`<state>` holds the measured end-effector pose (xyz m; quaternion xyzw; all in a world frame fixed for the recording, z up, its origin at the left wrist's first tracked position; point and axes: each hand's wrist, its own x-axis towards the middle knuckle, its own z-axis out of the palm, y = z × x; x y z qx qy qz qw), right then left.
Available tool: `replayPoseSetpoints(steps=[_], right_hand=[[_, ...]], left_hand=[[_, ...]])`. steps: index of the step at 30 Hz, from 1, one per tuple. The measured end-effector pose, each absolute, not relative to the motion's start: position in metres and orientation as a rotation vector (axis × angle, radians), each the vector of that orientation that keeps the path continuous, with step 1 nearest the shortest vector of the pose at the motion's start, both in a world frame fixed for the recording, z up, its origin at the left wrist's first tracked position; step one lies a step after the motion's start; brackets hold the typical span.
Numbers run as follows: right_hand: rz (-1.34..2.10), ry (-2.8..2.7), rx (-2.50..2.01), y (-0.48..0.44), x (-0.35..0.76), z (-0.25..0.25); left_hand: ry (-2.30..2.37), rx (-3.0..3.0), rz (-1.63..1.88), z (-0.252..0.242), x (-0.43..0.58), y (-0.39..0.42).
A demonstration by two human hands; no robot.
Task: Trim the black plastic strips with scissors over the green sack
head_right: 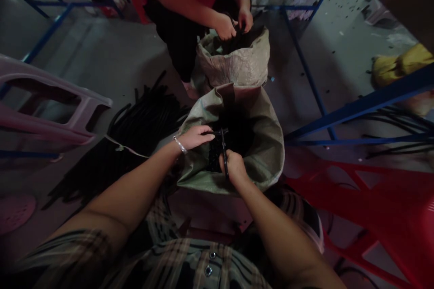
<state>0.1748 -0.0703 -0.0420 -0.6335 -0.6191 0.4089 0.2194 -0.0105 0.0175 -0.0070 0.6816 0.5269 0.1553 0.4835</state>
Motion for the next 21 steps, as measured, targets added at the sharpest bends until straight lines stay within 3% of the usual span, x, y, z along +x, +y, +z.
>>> replayPoseSetpoints(steps=[14, 21], right_hand=[[1.152, -1.600, -1.774, -0.0684, 0.1737, -0.0424], [1.076, -1.862, -1.784, -0.0678, 0.1740, -0.0472]], left_hand=[[1.295, 1.604, 0.372, -0.0060, -0.0102, 0.0195], [1.307, 1.479, 0.457, -0.0047, -0.0075, 0.0182]])
